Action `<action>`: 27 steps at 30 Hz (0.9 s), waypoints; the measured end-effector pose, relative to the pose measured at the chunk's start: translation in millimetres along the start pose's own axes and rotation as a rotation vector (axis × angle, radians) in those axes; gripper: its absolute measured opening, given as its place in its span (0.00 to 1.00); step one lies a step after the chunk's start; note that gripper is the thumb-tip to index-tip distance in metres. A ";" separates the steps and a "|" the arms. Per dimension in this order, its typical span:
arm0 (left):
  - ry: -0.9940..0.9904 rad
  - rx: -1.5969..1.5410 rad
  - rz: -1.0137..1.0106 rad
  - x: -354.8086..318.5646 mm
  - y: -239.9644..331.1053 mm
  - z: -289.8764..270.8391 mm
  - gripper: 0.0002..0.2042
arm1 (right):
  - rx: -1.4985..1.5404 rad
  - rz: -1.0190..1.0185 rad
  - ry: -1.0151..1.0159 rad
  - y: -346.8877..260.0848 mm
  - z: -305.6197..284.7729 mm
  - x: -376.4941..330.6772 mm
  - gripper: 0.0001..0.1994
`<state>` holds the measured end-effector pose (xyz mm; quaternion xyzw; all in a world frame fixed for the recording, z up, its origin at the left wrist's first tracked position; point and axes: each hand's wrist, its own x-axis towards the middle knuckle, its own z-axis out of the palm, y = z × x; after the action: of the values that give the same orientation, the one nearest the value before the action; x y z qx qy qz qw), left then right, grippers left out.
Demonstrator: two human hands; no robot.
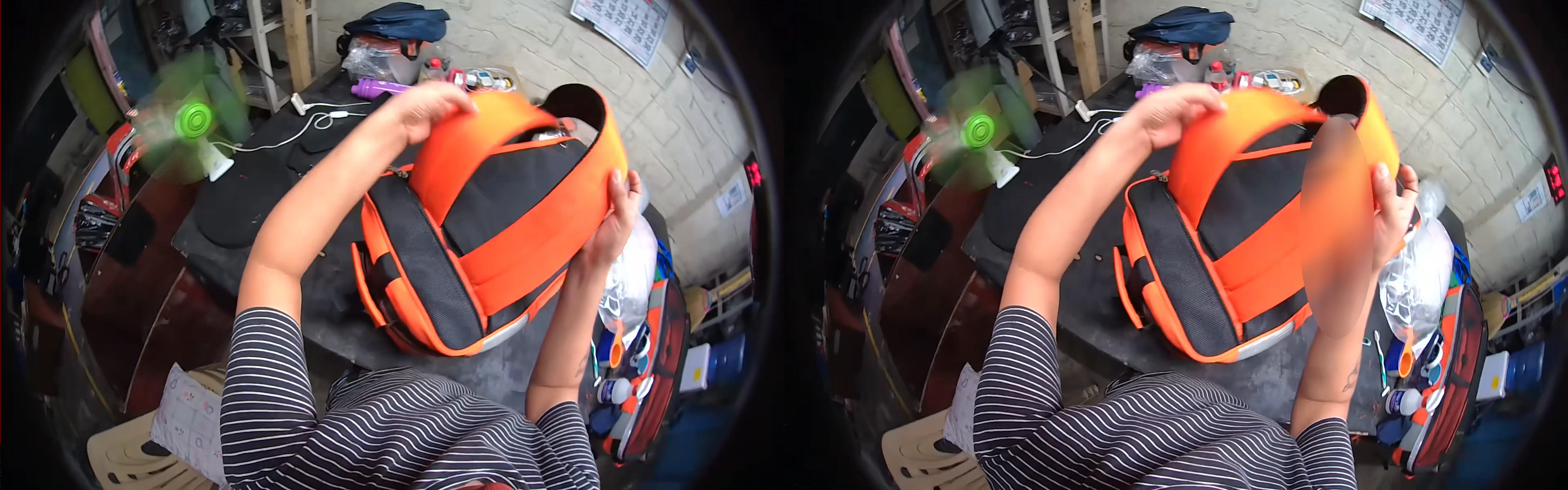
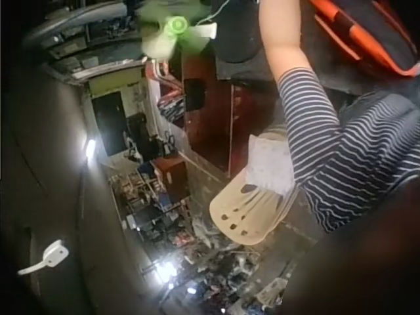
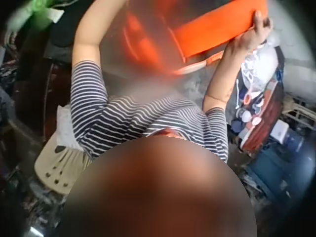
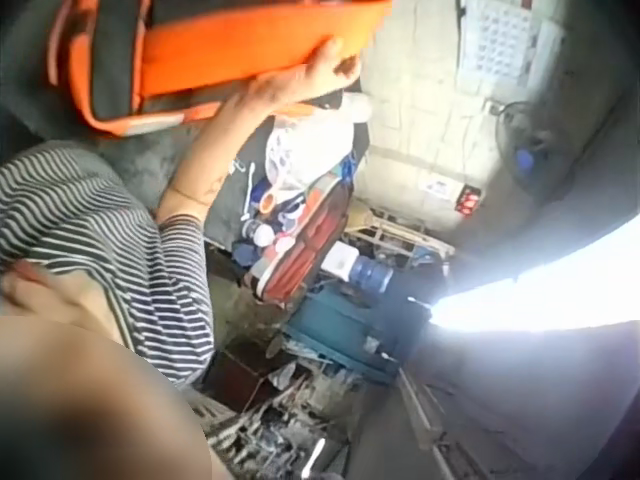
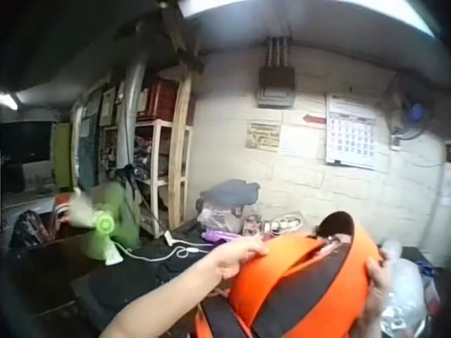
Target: Inspecting and adjusting the straps, buckles, and zippers of a manufactured trauma kit bag.
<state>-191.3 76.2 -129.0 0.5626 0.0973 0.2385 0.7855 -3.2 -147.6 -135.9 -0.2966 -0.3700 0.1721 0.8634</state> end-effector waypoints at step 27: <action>-0.375 -0.147 0.261 108.9 102.5 119.6 0.06 | -0.376 -0.201 -0.070 -111.9 -52.0 216.1 0.15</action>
<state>-73.7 54.7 20.5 0.5462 -0.1415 0.2357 0.7912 188.1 -141.6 23.0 -0.4079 -0.4529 0.0234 0.7924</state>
